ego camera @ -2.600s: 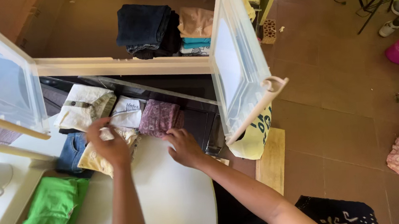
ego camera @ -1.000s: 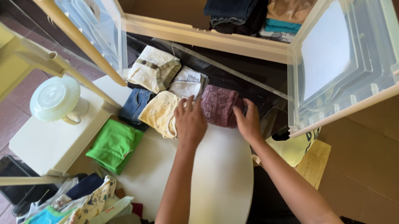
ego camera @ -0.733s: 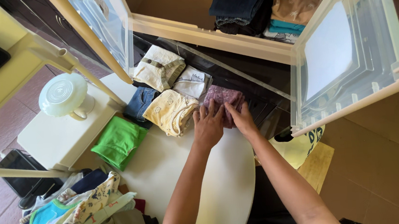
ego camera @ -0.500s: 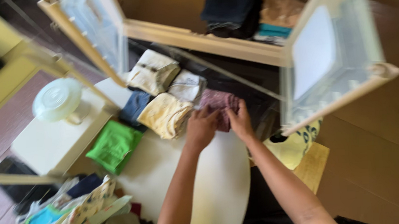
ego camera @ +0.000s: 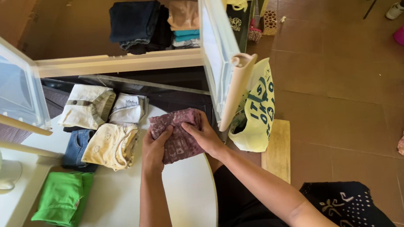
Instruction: The person picks up folded clothes from a table, places them into a storage cabinet, and then folds additional items of clothing on the table.
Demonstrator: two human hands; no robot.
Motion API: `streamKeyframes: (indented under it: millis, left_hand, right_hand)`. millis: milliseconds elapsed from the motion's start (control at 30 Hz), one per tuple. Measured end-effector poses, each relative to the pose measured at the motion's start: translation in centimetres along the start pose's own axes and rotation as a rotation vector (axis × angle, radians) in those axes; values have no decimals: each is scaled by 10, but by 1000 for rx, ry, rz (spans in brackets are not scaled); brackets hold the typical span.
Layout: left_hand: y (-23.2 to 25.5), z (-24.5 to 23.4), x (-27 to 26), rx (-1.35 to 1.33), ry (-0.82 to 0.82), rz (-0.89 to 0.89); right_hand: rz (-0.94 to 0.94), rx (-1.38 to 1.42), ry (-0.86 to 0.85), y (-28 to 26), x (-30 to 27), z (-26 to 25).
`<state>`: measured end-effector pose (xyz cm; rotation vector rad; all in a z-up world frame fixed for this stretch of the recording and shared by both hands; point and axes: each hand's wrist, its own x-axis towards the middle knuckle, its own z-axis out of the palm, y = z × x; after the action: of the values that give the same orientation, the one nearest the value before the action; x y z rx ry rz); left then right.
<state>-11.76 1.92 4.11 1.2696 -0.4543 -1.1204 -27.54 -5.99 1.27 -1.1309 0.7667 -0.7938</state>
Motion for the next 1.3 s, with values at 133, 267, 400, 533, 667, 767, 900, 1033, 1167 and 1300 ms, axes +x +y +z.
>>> streamKeyframes:
  millis: [133, 267, 400, 533, 667, 767, 900, 1033, 1167, 1300]
  left_hand:
    - [9, 11, -3, -2, 18, -23]
    - [21, 8, -4, -34, 40, -91]
    - [12, 0, -2, -1, 93, -23]
    - [3, -6, 2, -16, 88, 76]
    - [3, -9, 2, -49, 91, 71]
    - [5, -9, -3, -10, 111, 128]
    - [14, -12, -9, -128, 41, 83]
    - [17, -19, -13, -103, -44, 106]
    - [23, -16, -21, 5, 55, 129]
    - [24, -12, -24, 32, 15, 126]
  right_hand:
    - [9, 45, 16, 0, 5, -3]
    - [40, -6, -74, 0, 4, -3]
    - [17, -44, -82, -2, 5, 5]
    - [24, -197, 23, 0, 13, 6]
    - [54, 35, -167, 2, 16, 5]
    - [-58, 6, -119, -2, 12, 12]
    - [-46, 82, -70, -12, 10, 17]
    - [-136, 72, -108, -14, 9, 18]
    - [-59, 15, -159, -19, 5, 19]
    - [-42, 15, -228, -15, 0, 30]
